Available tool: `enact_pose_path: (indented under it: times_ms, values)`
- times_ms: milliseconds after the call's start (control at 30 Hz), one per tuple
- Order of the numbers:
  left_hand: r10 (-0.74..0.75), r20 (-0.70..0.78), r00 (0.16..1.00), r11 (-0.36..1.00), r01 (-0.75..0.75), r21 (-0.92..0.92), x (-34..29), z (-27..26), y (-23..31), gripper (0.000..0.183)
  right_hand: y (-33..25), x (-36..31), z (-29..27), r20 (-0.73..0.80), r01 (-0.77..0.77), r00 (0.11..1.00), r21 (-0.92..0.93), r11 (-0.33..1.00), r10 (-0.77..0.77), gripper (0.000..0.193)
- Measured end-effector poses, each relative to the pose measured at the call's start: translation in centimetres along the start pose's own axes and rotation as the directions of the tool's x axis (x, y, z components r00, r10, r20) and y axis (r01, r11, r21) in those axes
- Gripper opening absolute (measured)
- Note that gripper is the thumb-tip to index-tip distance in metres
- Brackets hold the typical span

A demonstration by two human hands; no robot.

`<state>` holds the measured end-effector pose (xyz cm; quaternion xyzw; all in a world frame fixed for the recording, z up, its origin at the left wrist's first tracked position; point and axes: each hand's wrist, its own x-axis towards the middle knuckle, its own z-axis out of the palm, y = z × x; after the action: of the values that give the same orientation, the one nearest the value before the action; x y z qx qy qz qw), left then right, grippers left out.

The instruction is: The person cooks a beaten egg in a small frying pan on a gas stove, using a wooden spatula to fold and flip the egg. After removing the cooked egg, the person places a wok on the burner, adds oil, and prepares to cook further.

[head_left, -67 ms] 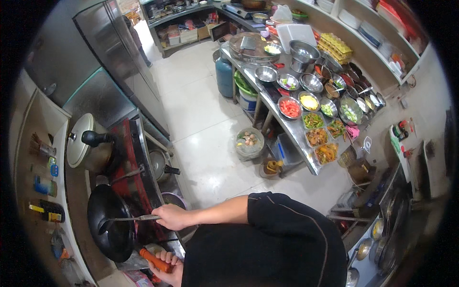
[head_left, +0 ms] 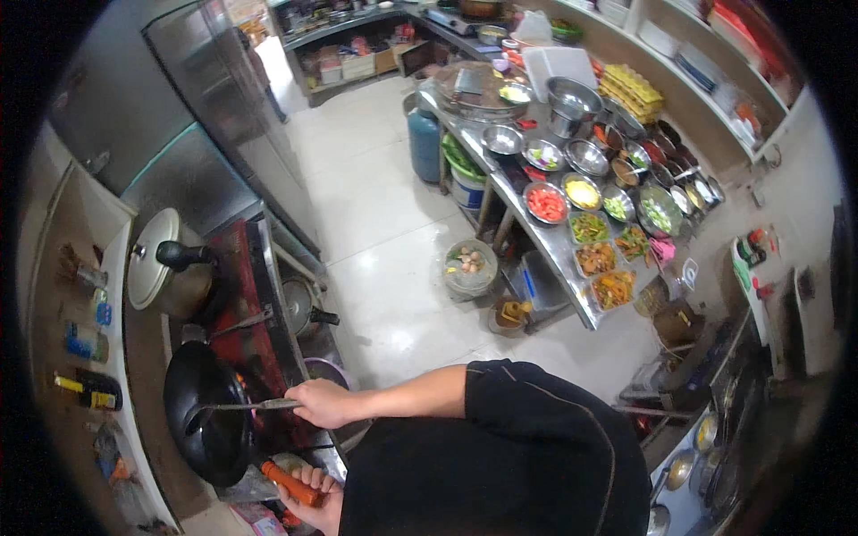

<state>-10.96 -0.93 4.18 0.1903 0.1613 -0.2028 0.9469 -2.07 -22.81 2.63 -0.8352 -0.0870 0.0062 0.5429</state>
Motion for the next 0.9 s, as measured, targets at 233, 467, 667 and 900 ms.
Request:
enact_pose_path:
  times_ms: [233, 467, 667, 900]
  values:
    - [-0.026, -0.082, 0.996, 0.998, 0.022, -0.052, 0.5, 0.8, -0.3, 0.045, -1.2, 0.8, -1.5, 0.059, -0.052, 0.997, -0.071, 0.996, 0.057, 0.034]
    - [-0.004, -0.028, 1.0, 0.995, 0.001, -0.101, 0.5, -0.2, -0.7, 0.049, -1.4, 2.1, -1.8, -0.069, 0.077, 0.994, -0.068, 0.995, -0.081, 0.031]
    - [-0.012, 0.029, 1.0, 0.993, 0.016, -0.114, 0.6, -0.4, -0.7, 0.049, -1.5, 4.0, -2.1, -0.028, 0.045, 0.998, -0.096, 0.994, -0.048, 0.029]
    - [-0.01, 0.009, 1.0, 0.995, 0.011, -0.101, 0.5, -0.3, -0.6, 0.047, -2.7, 7.6, -1.8, 0.06, 0.234, 0.971, -0.416, 0.879, -0.23, 0.018]
